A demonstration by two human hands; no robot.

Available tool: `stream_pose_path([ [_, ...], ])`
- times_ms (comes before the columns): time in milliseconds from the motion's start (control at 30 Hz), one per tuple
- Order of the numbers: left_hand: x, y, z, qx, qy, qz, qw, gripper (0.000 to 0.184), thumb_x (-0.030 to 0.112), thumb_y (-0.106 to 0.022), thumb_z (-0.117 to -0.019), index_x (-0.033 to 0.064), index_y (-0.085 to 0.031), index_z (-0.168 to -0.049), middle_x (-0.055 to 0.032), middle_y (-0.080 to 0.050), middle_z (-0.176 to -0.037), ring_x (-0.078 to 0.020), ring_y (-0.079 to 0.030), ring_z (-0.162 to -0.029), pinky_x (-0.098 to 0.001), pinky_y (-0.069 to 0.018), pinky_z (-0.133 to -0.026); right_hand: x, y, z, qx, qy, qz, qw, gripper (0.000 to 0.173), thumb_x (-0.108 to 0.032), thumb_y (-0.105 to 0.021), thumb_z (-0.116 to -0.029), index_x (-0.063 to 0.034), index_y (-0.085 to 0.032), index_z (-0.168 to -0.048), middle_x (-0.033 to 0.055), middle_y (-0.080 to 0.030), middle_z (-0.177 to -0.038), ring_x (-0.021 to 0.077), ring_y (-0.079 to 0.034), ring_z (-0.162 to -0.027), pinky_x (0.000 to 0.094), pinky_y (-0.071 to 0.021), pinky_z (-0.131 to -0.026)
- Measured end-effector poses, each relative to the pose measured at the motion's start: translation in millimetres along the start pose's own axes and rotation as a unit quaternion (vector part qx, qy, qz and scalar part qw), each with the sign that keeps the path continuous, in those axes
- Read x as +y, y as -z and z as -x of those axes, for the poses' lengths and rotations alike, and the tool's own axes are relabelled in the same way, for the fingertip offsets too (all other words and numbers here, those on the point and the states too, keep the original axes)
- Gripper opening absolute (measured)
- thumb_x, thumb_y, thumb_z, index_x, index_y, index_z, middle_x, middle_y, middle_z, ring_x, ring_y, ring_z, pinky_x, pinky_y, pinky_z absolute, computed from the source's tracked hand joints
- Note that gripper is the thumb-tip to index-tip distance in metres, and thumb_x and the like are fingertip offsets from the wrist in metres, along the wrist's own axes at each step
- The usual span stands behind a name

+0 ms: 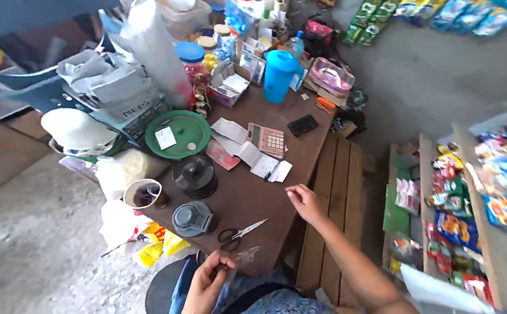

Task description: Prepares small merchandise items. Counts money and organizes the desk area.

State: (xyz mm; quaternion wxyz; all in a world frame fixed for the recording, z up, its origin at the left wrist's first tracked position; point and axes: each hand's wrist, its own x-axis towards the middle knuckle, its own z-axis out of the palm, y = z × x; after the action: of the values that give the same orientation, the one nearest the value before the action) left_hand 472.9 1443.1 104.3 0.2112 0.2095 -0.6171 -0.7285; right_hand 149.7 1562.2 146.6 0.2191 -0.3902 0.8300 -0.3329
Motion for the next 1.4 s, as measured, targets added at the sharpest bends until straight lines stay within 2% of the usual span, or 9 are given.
stream_pose_path([
  [100, 0.9, -25.1, 0.3, 0.077, 0.012, -0.008, 0.997, 0.023, 0.004, -0.053, -0.0969, 0.0172, -0.071, -0.104, 0.0065, -0.073, -0.106, -0.0053, -0.069, -0.094, -0.0247, -0.0588, -0.083, 38.2, -7.0, -99.6, -0.102, 0.046, 0.168, 0.979, 0.046, -0.035, -0.058, -0.1027, -0.0072, -0.063, -0.139, 0.0217, -0.053, -0.149, 0.0403, -0.048, -0.139, 0.0582, -0.0365, -0.116],
  [200, 9.3, -54.1, 0.4, 0.137, 0.030, 0.000, 0.990, 0.022, 0.011, -0.055, -0.1012, 0.0236, -0.073, -0.106, 0.0099, -0.073, -0.110, -0.0038, -0.068, -0.102, -0.0251, -0.0575, -0.090, 70.9, -19.7, -162.2, -0.106, 0.100, 0.236, 0.961, 0.054, -0.045, -0.057, -0.1024, -0.0063, -0.062, -0.140, 0.0237, -0.047, -0.154, 0.0436, -0.038, -0.147, 0.0622, -0.0268, -0.120],
  [500, 33.4, -83.4, 3.7, 0.207, 0.028, -0.002, 0.978, 0.024, 0.009, -0.053, -0.1018, 0.0216, -0.072, -0.108, 0.0116, -0.072, -0.113, -0.0030, -0.067, -0.106, -0.0256, -0.0565, -0.093, 79.1, -30.1, -215.4, -0.074, 0.116, 0.200, 0.970, 0.048, -0.039, -0.056, -0.1032, -0.0016, -0.067, -0.131, 0.0255, -0.049, -0.152, 0.0437, -0.042, -0.144, 0.0602, -0.0302, -0.120],
  [667, 22.3, -81.0, 12.8, 0.211, 0.011, 0.005, 0.977, 0.024, 0.011, -0.054, -0.1023, 0.0234, -0.073, -0.109, 0.0100, -0.072, -0.113, -0.0050, -0.067, -0.106, -0.0261, -0.0568, -0.093, 93.3, -13.0, -272.1, -0.070, 0.020, 0.165, 0.984, 0.062, -0.040, -0.044, -0.1088, -0.0013, -0.036, -0.157, 0.0255, -0.032, -0.163, 0.0426, -0.035, -0.149, 0.0590, -0.0288, -0.122],
  [800, 11.9, -82.2, 15.7, 0.222, 0.002, 0.011, 0.975, 0.022, 0.013, -0.056, -0.1018, 0.0243, -0.074, -0.109, 0.0102, -0.072, -0.112, -0.0039, -0.068, -0.102, -0.0236, -0.0572, -0.089, 95.5, -6.2, -274.7, -0.078, -0.005, 0.149, 0.986, 0.057, -0.027, -0.043, -0.1104, -0.0025, -0.029, -0.160, 0.0259, -0.052, -0.149, 0.0434, -0.050, -0.138, 0.0591, -0.0378, -0.116],
  [933, 12.2, -93.1, -2.3, 0.265, -0.009, 0.010, 0.964, 0.023, 0.012, -0.056, -0.1010, 0.0246, -0.074, -0.108, 0.0109, -0.072, -0.112, -0.0032, -0.067, -0.101, -0.0223, -0.0570, -0.088, 93.3, 2.5, -251.2, -0.113, 0.008, 0.174, 0.978, 0.050, -0.014, -0.045, -0.1077, 0.0007, -0.038, -0.155, 0.0258, -0.053, -0.148, 0.0413, -0.050, -0.139, 0.0562, -0.0372, -0.117],
  [1100, 9.8, -127.0, -54.9, 0.318, -0.055, -0.004, 0.946, 0.021, 0.014, -0.058, -0.1007, 0.0252, -0.074, -0.110, 0.0104, -0.072, -0.111, -0.0040, -0.068, -0.102, -0.0229, -0.0568, -0.091, 110.5, 1.6, -244.8, -0.096, 0.151, 0.245, 0.953, 0.047, 0.006, -0.049, -0.0948, -0.0062, -0.064, -0.138, 0.0227, -0.051, -0.151, 0.0413, -0.051, -0.138, 0.0581, -0.0380, -0.115],
  [1300, 15.3, -171.9, -108.6, 0.325, -0.061, -0.031, 0.943, 0.020, 0.014, -0.059, -0.0995, 0.0247, -0.074, -0.107, 0.0089, -0.072, -0.109, -0.0052, -0.068, -0.102, -0.0223, -0.0569, -0.090, 110.6, 7.7, -271.4, -0.166, 0.232, 0.254, 0.924, 0.045, 0.003, -0.051, -0.0973, -0.0179, -0.070, -0.133, 0.0197, -0.045, -0.158, 0.0425, -0.038, -0.148, 0.0634, -0.0272, -0.120],
  [1400, 18.9, -185.7, -120.7, 0.335, -0.060, -0.039, 0.940, 0.021, 0.013, -0.058, -0.0985, 0.0239, -0.074, -0.106, 0.0082, -0.072, -0.108, -0.0056, -0.067, -0.102, -0.0222, -0.0566, -0.090, 115.3, 16.8, -275.6, -0.147, 0.261, 0.223, 0.928, 0.043, 0.005, -0.052, -0.0954, -0.0145, -0.073, -0.128, 0.0207, -0.050, -0.154, 0.0443, -0.043, -0.145, 0.0648, -0.0309, -0.118],
])
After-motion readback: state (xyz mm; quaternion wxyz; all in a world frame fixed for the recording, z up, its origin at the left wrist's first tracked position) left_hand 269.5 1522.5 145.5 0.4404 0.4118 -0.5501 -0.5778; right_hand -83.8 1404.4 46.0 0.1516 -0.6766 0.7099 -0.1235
